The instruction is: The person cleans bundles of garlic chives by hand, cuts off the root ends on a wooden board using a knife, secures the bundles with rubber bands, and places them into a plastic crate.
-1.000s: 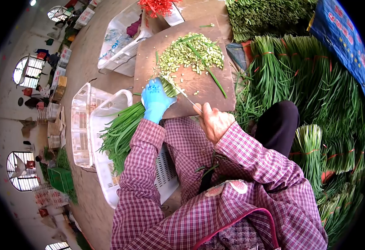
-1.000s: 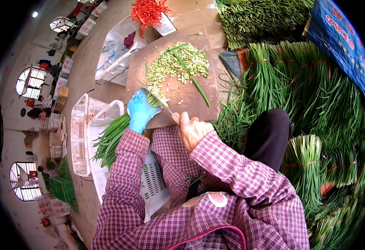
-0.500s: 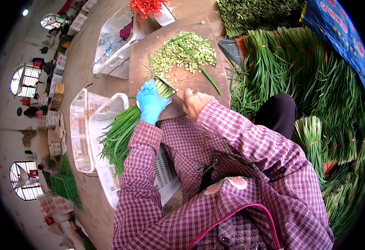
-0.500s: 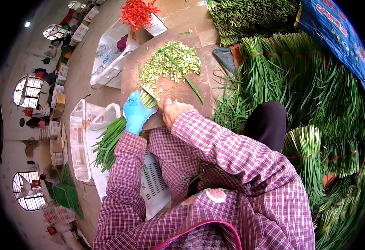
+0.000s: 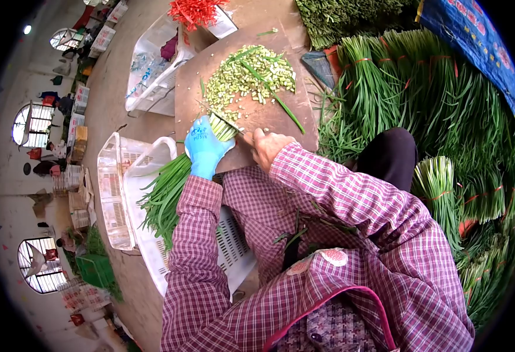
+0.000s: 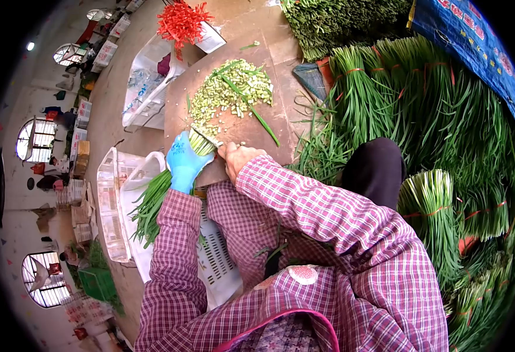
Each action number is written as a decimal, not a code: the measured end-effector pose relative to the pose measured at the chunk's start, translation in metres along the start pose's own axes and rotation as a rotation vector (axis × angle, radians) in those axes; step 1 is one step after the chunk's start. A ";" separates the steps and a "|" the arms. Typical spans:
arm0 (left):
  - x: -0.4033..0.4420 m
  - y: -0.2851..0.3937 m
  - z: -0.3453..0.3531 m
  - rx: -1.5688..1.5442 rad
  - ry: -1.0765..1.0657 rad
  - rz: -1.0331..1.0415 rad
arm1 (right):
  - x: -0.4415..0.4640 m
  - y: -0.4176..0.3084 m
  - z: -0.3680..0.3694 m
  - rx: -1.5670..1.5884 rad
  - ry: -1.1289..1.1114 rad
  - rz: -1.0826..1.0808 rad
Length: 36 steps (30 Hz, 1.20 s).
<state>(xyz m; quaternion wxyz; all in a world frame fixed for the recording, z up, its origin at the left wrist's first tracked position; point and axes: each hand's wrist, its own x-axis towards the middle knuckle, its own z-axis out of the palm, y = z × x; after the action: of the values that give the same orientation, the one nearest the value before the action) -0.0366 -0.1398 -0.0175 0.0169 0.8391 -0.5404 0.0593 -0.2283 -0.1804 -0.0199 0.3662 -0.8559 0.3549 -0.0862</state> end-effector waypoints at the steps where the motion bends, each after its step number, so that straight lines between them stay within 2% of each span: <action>1: 0.001 0.000 0.002 -0.004 0.010 0.007 | 0.004 -0.005 -0.003 -0.021 -0.014 -0.002; 6: 0.000 -0.003 0.003 -0.010 0.043 0.014 | 0.045 -0.006 0.026 -0.042 0.055 -0.047; 10: 0.003 0.001 -0.004 -0.047 -0.052 -0.026 | 0.041 0.000 0.022 0.011 0.191 -0.119; 12: -0.001 0.000 -0.003 -0.033 -0.043 -0.032 | 0.032 0.002 0.012 -0.237 0.099 -0.123; 20: -0.001 -0.002 -0.001 -0.016 0.017 0.025 | 0.042 0.014 -0.017 -0.370 0.112 -0.017; 22: 0.000 -0.005 -0.003 -0.036 -0.031 0.004 | 0.049 0.021 -0.031 -0.234 0.143 0.077; 23: -0.001 -0.006 -0.004 -0.047 -0.023 0.017 | 0.052 0.026 -0.032 -0.333 0.199 0.056; 25: -0.005 -0.007 -0.005 -0.063 -0.021 0.027 | 0.045 0.029 -0.035 -0.295 0.200 0.043; 27: -0.010 -0.017 -0.010 -0.243 0.027 0.081 | 0.040 0.026 -0.038 -0.255 0.161 0.032; 30: -0.029 -0.043 -0.014 -0.168 0.136 0.132 | 0.045 0.030 -0.023 -0.346 0.220 -0.024; 31: -0.042 -0.048 -0.016 -0.136 0.126 0.093 | 0.045 0.027 -0.026 -0.372 0.152 -0.010; 34: -0.065 -0.065 -0.011 -0.078 0.081 0.111 | 0.036 0.028 -0.023 -0.379 0.227 -0.037; 35: -0.066 -0.064 -0.014 -0.069 0.022 0.049 | 0.037 0.033 -0.017 -0.368 0.345 -0.108; 36: -0.062 -0.067 -0.013 -0.069 0.027 0.040 | 0.035 0.037 -0.015 -0.371 0.344 -0.118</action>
<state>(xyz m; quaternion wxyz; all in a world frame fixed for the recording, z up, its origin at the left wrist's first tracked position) -0.0022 -0.0544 -0.0094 0.0519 0.8264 -0.5583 0.0522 -0.2289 -0.2299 -0.0381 0.1317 -0.9004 0.3712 -0.1851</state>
